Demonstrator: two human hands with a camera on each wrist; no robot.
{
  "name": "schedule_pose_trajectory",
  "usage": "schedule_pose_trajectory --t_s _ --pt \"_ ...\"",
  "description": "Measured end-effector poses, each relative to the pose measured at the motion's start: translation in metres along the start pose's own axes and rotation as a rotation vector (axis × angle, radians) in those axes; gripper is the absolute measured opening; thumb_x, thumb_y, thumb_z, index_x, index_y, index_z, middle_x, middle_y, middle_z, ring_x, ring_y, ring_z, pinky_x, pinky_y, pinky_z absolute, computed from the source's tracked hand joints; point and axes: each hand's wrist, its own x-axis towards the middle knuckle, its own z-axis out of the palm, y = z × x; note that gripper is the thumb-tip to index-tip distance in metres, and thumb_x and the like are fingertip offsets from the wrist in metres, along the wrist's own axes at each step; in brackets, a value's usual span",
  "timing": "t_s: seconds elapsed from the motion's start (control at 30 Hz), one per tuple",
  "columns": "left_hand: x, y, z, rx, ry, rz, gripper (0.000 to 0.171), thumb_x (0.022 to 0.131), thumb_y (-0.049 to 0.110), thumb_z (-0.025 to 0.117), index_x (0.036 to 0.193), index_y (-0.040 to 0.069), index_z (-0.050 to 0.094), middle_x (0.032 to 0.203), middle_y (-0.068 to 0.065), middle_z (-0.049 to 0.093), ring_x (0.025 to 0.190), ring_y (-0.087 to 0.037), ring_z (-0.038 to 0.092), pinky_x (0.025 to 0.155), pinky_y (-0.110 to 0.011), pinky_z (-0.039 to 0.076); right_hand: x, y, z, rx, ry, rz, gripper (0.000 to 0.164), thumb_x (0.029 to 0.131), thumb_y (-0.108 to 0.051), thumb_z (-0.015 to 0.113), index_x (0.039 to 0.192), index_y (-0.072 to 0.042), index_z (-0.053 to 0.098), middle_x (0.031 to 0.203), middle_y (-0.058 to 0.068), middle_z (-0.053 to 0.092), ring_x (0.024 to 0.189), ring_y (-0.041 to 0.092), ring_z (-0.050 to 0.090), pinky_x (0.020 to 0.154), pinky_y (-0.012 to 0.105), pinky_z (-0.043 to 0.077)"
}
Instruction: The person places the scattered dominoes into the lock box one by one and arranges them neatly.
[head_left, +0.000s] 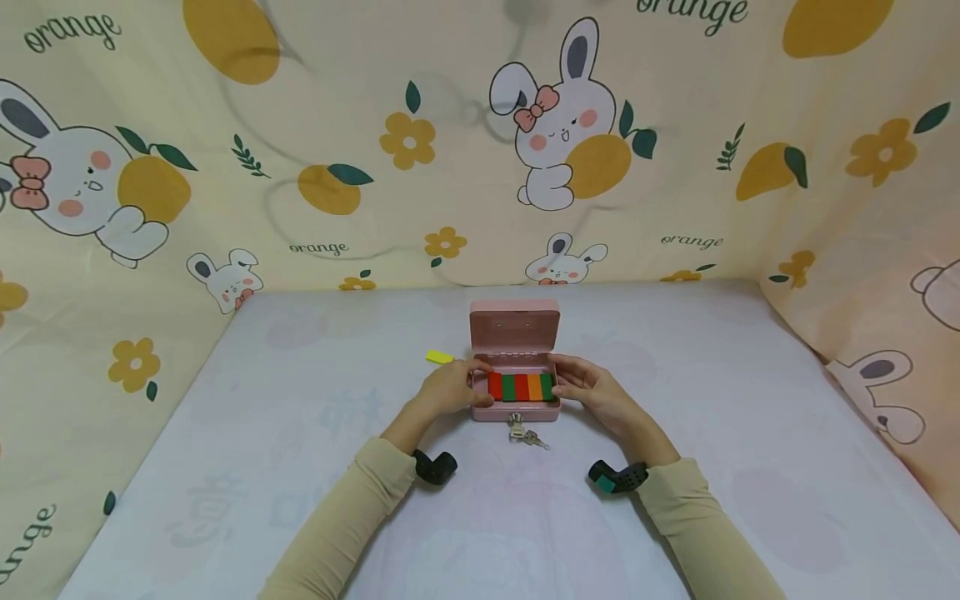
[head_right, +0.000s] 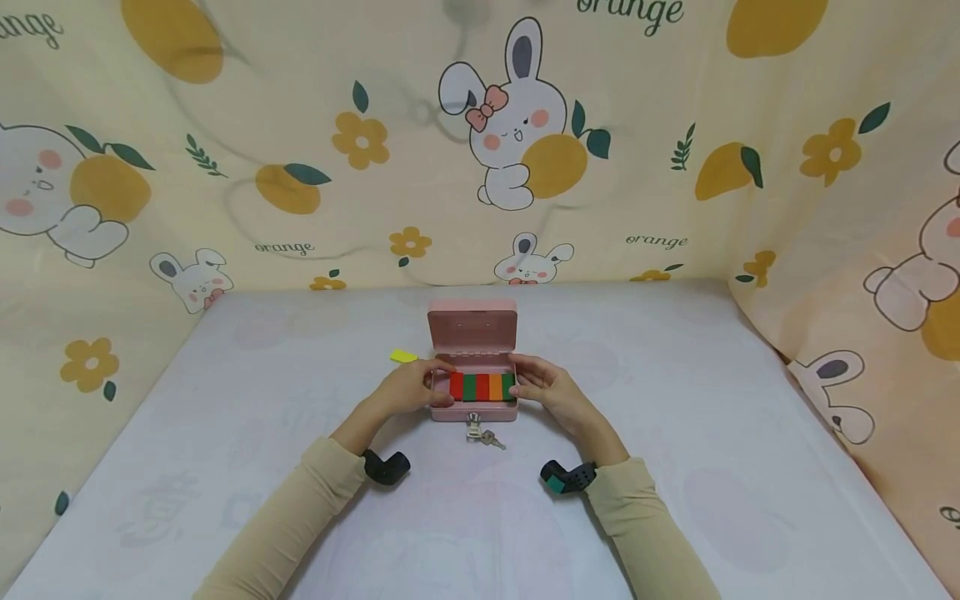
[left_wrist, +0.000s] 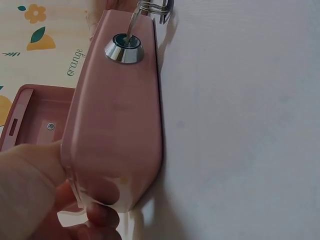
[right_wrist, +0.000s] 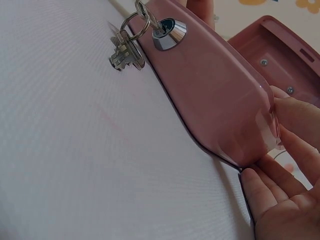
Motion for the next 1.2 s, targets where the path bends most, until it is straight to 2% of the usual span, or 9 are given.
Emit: schedule_pose_trajectory --t_s 0.33,0.47,0.63,0.8,0.87,1.07,1.2 --pt "-0.0004 0.0031 -0.0009 0.016 -0.002 -0.024 0.049 0.081 0.03 0.076 0.126 0.018 0.062 0.099 -0.009 0.061 0.088 -0.02 0.052 0.069 -0.027 0.038 0.0008 0.0012 -0.0009 -0.002 -0.009 -0.017 0.064 0.091 -0.011 0.064 0.146 0.002 0.034 0.156 0.022 0.03 0.145 0.039 0.028 0.096 0.008 0.043" --pt "0.0001 0.0027 0.0002 0.024 0.004 -0.029 0.049 0.081 0.03 0.077 0.126 0.019 0.062 0.099 -0.009 0.062 0.087 -0.02 0.053 0.068 -0.027 0.038 0.0009 0.0026 -0.0019 -0.001 -0.018 -0.033 0.064 0.091 -0.01 0.064 0.146 0.003 0.033 0.155 0.024 0.029 0.141 0.028 0.039 0.095 0.008 0.044" --pt "0.0004 0.0024 0.0002 0.034 0.001 -0.037 0.049 0.081 0.031 0.076 0.127 0.02 0.062 0.101 -0.01 0.063 0.088 -0.02 0.054 0.068 -0.028 0.039 0.0013 0.0036 -0.0028 0.001 -0.019 -0.039 0.065 0.091 -0.01 0.064 0.146 0.003 0.033 0.155 0.024 0.029 0.14 0.025 0.04 0.093 0.008 0.045" --pt "0.0012 0.0027 0.0008 0.046 -0.006 -0.046 0.048 0.081 0.031 0.077 0.126 0.02 0.062 0.104 -0.01 0.064 0.091 -0.021 0.054 0.072 -0.031 0.042 0.0011 0.004 -0.0027 -0.002 -0.019 -0.038 0.066 0.09 -0.012 0.065 0.146 0.002 0.033 0.155 0.025 0.029 0.134 0.013 0.046 0.094 0.008 0.045" --pt "0.002 0.0025 0.0013 0.051 -0.01 -0.048 0.048 0.081 0.031 0.077 0.125 0.02 0.062 0.104 -0.01 0.064 0.092 -0.022 0.055 0.074 -0.032 0.043 0.0009 0.0038 -0.0024 -0.007 -0.019 -0.037 0.066 0.091 -0.013 0.065 0.146 0.002 0.033 0.155 0.025 0.029 0.136 0.015 0.045 0.094 0.007 0.044" --pt "0.004 0.0016 0.0019 0.058 -0.019 -0.047 0.048 0.081 0.032 0.077 0.125 0.02 0.063 0.109 -0.011 0.064 0.096 -0.023 0.055 0.081 -0.038 0.048 0.0008 0.003 -0.0017 -0.003 -0.025 -0.036 0.066 0.091 -0.012 0.064 0.147 0.003 0.032 0.156 0.024 0.028 0.144 0.036 0.031 0.095 0.007 0.043" --pt "0.0045 0.0016 0.0014 0.063 -0.026 -0.045 0.047 0.081 0.032 0.076 0.125 0.02 0.063 0.113 -0.011 0.064 0.099 -0.024 0.055 0.085 -0.04 0.048 0.0009 0.0017 -0.0013 0.002 -0.025 -0.032 0.065 0.091 -0.011 0.064 0.147 0.003 0.032 0.156 0.024 0.028 0.145 0.04 0.027 0.096 0.008 0.043"
